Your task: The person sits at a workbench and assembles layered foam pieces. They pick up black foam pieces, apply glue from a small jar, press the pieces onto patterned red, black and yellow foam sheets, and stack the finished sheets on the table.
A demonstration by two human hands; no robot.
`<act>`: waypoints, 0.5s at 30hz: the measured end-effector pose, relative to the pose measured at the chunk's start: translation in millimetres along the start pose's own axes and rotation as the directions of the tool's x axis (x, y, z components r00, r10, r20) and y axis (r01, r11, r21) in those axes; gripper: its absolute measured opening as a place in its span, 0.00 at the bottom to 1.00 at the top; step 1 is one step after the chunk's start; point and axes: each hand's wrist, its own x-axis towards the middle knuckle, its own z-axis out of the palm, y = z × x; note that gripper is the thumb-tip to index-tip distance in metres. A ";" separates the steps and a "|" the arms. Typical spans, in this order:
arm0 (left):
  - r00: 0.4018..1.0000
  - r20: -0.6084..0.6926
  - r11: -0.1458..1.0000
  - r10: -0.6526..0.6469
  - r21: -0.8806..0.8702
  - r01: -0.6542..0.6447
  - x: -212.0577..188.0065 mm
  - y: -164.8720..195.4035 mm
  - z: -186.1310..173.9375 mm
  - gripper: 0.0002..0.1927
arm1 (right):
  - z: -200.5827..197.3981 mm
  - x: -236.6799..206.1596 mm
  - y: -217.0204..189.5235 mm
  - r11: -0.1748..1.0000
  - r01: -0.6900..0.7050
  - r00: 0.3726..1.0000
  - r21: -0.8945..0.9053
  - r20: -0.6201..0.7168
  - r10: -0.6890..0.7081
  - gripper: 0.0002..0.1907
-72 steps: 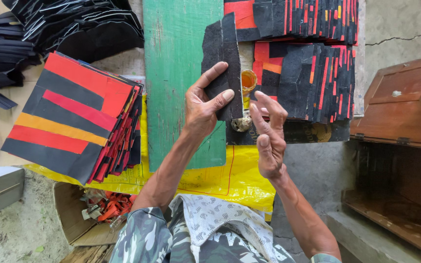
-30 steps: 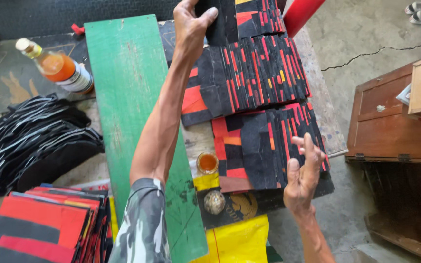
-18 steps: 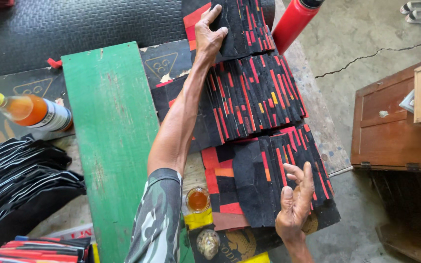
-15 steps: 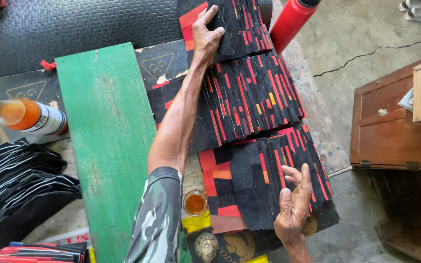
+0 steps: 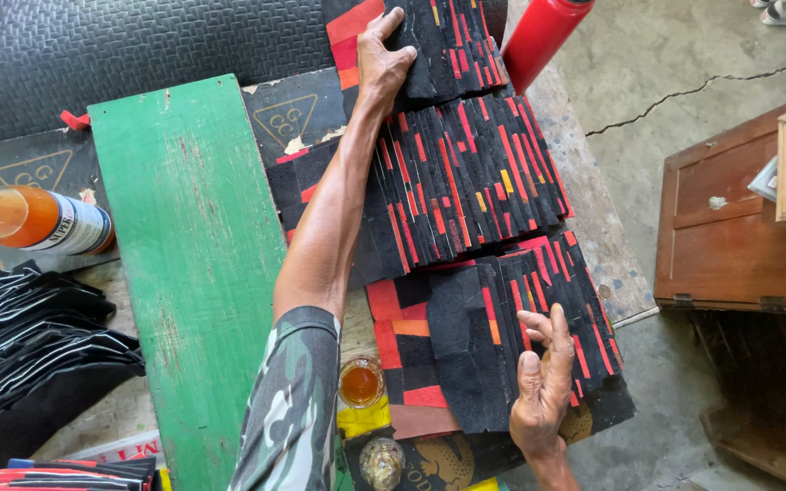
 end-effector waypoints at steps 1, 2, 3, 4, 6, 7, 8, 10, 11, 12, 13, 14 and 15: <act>1.000 0.003 0.999 -0.003 0.033 0.003 -0.4 1.8 0.5 0.35 | 0.1 -0.1 0.0 1.000 -0.001 1.000 0.006 0.002 0.001 0.29; 1.000 0.007 0.998 -0.006 0.065 0.005 -0.7 3.6 1.3 0.35 | 0.2 -0.1 0.3 1.000 -0.001 1.000 0.013 0.004 0.001 0.29; 1.000 0.010 0.995 -0.008 0.098 0.007 -1.0 5.5 1.7 0.35 | 0.4 -0.1 0.5 1.000 -0.002 1.000 0.019 0.006 0.002 0.29; 1.000 0.024 0.992 -0.004 0.124 0.001 -2.0 6.7 1.8 0.36 | 0.3 0.0 0.8 1.000 0.002 1.000 0.021 0.006 -0.002 0.29; 0.998 0.055 0.984 0.004 0.176 -0.013 -2.4 8.5 1.6 0.39 | 0.4 0.1 1.7 1.000 0.010 1.000 0.024 0.002 -0.010 0.28; 0.998 0.058 0.978 0.011 0.208 -0.023 -2.1 8.8 1.9 0.40 | 0.3 0.1 2.2 1.000 0.012 1.000 0.026 0.005 -0.012 0.28; 0.998 0.060 0.970 0.020 0.241 -0.034 -1.0 9.1 2.1 0.40 | 0.3 0.1 2.8 0.999 0.016 1.000 0.029 0.007 -0.016 0.28; 0.996 0.058 0.937 0.064 0.341 -0.080 1.8 9.0 4.3 0.39 | 0.1 -0.5 3.9 0.999 0.016 1.000 0.034 0.009 -0.016 0.28; 0.993 0.056 0.906 0.099 0.407 -0.114 3.2 9.2 7.1 0.38 | 0.1 -0.9 4.3 0.999 0.011 1.000 0.036 0.008 -0.011 0.28; 0.989 0.056 0.871 0.134 0.470 -0.145 4.0 9.4 10.1 0.38 | -0.2 -1.6 4.6 0.999 0.007 1.000 0.036 0.008 -0.007 0.28; 0.995 0.053 0.858 0.086 0.504 -0.101 4.8 10.2 13.2 0.36 | -0.2 -2.2 4.6 0.999 0.009 1.000 0.037 0.012 -0.009 0.28; 0.998 0.049 0.842 0.038 0.536 -0.059 5.2 11.6 16.5 0.35 | -0.2 -2.7 4.6 0.999 0.011 1.000 0.038 0.015 -0.012 0.28; 0.999 0.044 0.823 -0.006 0.567 -0.020 5.5 14.5 19.5 0.34 | 0.3 -2.7 4.4 0.999 0.017 1.000 0.039 0.017 -0.017 0.27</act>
